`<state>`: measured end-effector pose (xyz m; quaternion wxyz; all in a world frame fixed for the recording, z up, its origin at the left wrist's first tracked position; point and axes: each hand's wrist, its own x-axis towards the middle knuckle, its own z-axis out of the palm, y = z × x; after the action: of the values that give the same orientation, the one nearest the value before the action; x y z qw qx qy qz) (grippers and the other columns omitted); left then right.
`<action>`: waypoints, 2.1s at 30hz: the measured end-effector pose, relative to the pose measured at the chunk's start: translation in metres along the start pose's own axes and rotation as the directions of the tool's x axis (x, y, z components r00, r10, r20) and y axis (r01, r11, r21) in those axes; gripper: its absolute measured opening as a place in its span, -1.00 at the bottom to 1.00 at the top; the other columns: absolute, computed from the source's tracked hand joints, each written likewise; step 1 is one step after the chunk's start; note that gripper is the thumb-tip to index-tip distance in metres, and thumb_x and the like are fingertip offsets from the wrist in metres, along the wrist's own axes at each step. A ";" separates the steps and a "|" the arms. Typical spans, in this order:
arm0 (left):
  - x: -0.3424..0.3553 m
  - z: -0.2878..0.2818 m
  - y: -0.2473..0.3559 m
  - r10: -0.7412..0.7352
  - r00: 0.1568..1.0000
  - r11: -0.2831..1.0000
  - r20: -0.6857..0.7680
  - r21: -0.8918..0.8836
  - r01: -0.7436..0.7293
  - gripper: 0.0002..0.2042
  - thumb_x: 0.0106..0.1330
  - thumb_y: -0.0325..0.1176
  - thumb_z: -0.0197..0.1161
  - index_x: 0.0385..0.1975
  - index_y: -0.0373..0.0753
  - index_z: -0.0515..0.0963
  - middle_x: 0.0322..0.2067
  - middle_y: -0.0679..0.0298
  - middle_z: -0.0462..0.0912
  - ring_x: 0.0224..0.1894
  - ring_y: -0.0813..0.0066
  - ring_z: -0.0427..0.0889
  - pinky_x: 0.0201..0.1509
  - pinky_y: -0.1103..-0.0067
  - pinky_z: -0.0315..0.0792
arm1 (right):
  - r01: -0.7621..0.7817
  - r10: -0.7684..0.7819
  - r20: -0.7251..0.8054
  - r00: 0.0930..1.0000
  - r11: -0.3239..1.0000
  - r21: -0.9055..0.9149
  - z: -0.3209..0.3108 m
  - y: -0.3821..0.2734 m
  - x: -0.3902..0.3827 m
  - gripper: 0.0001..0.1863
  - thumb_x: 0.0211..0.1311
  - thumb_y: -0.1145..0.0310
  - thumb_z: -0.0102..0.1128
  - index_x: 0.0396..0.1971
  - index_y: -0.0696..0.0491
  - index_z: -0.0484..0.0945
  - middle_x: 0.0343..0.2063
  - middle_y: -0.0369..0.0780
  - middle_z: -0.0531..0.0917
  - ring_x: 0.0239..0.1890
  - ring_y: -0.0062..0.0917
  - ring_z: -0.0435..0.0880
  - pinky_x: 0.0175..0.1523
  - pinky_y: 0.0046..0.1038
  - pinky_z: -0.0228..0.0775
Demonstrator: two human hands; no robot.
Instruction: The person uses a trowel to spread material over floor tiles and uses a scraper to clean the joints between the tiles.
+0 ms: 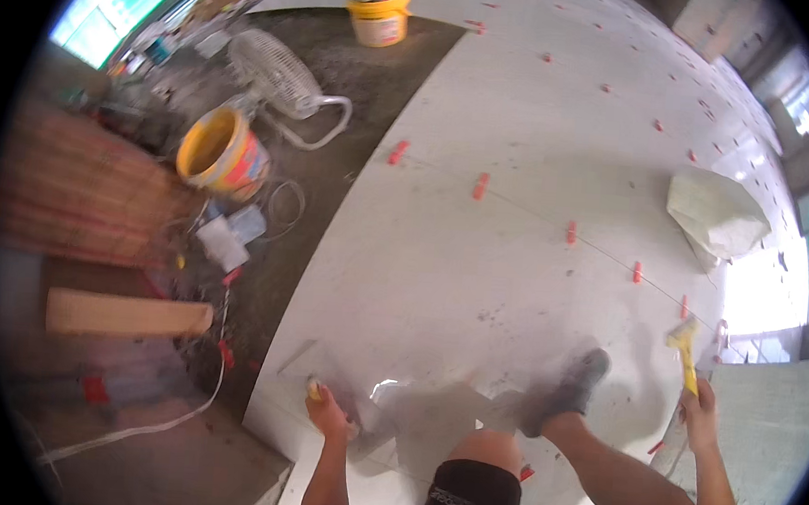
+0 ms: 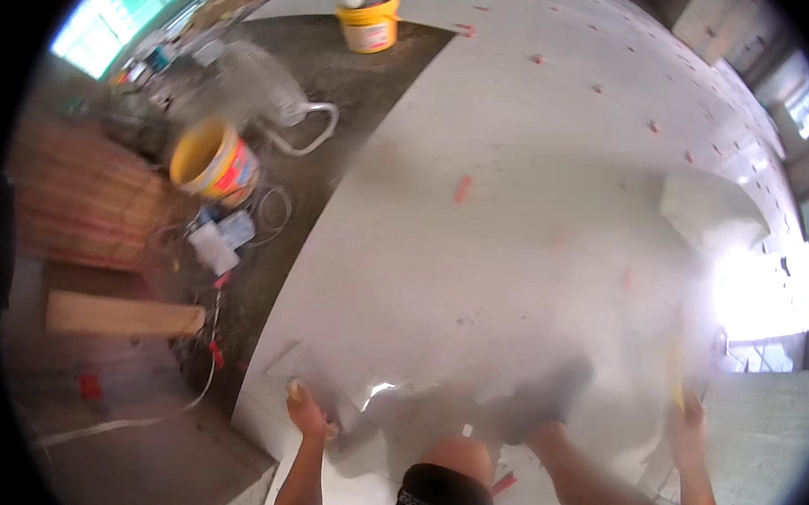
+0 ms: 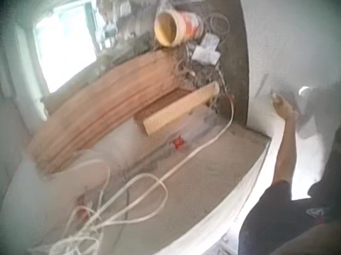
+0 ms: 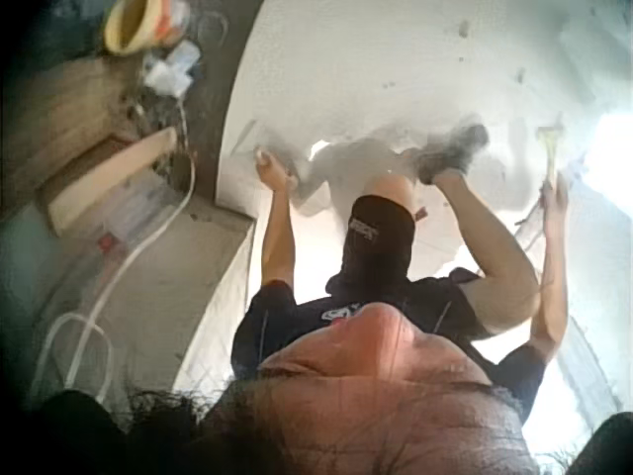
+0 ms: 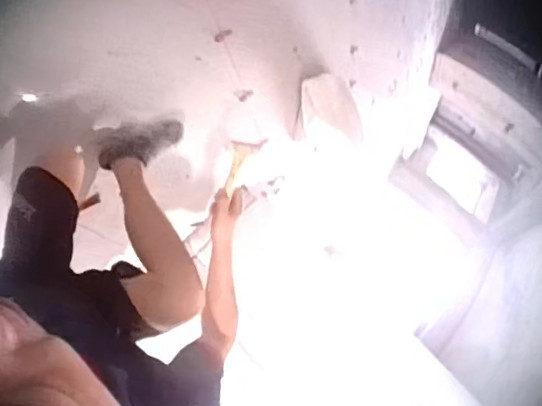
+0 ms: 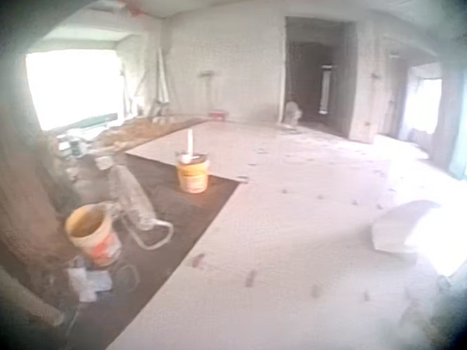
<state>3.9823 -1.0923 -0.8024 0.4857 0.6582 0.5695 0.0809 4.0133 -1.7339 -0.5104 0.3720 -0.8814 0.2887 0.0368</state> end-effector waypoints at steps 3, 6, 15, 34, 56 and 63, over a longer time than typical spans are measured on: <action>0.014 -0.003 -0.028 0.439 0.885 0.833 -0.154 0.437 -0.338 -0.57 0.29 -0.09 0.24 -0.11 -0.39 0.49 -0.37 0.04 0.64 -0.37 0.06 0.64 -0.29 0.20 0.53 | -0.171 0.141 0.208 0.968 0.977 0.131 0.036 -0.001 0.064 -0.83 0.24 0.35 0.17 -0.24 0.10 0.50 -0.55 -0.35 0.45 -0.63 -0.70 0.39 -0.56 -0.58 0.26; -0.039 0.031 0.033 0.084 0.983 0.880 -0.165 0.475 0.005 -0.59 0.24 -0.16 0.24 -0.13 -0.42 0.53 -0.25 -0.08 0.68 -0.21 -0.09 0.66 -0.10 0.12 0.49 | -0.273 0.265 0.299 0.917 0.962 -0.013 0.086 0.037 0.117 -0.80 0.21 0.33 0.22 -0.24 0.10 0.53 -0.55 -0.33 0.49 -0.62 -0.68 0.42 -0.57 -0.57 0.26; -0.007 0.025 0.009 0.087 0.955 0.838 -0.282 0.540 0.083 -0.59 0.25 -0.14 0.18 -0.13 -0.42 0.55 -0.26 -0.11 0.67 -0.21 -0.11 0.67 -0.12 0.11 0.52 | -0.072 0.282 0.488 0.826 0.911 -0.405 0.220 -0.022 0.206 -0.55 0.23 0.02 0.21 0.06 -0.09 0.55 -0.28 -0.14 0.70 -0.23 -0.31 0.70 -0.09 -0.25 0.53; 0.023 0.284 0.371 0.632 0.306 0.440 0.712 -0.004 -0.898 -0.72 0.17 -0.35 0.21 -0.13 -0.30 0.54 -0.11 -0.14 0.57 -0.02 -0.12 0.53 0.10 0.19 0.40 | 0.346 -0.650 0.401 0.646 0.718 0.604 0.287 -0.152 0.256 -0.41 0.27 0.29 0.24 0.25 0.12 0.29 0.12 -0.03 0.42 0.08 -0.12 0.53 0.15 -0.20 0.42; -0.208 0.435 0.170 -0.241 -0.722 -0.470 0.648 -0.729 -0.497 -0.70 0.11 -0.24 0.21 -0.17 -0.20 0.55 -0.22 0.22 0.50 -0.14 0.22 0.49 -0.03 0.26 0.40 | 0.099 -0.172 0.186 0.967 0.932 0.348 0.202 0.034 0.268 -0.47 0.30 0.25 0.22 0.23 0.09 0.41 -0.09 -0.03 0.66 -0.09 -0.20 0.68 0.02 -0.25 0.52; -0.213 0.401 0.316 -0.251 -0.583 -0.466 0.773 -0.624 -0.627 -0.84 -0.05 -0.41 0.23 -0.43 -0.17 0.47 -0.36 0.17 0.46 -0.22 0.13 0.48 -0.20 0.27 0.37 | -0.219 0.362 -0.107 0.926 0.746 0.629 0.177 0.120 0.267 -0.45 0.21 0.31 0.29 0.23 -0.02 0.46 -0.17 -0.10 0.72 -0.11 -0.30 0.70 0.04 -0.25 0.52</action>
<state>4.3870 -1.4502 -0.6827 -0.0009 0.7563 -0.6189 -0.2118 4.1973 -1.8096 -0.7889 0.5891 -0.6575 0.4593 -0.0985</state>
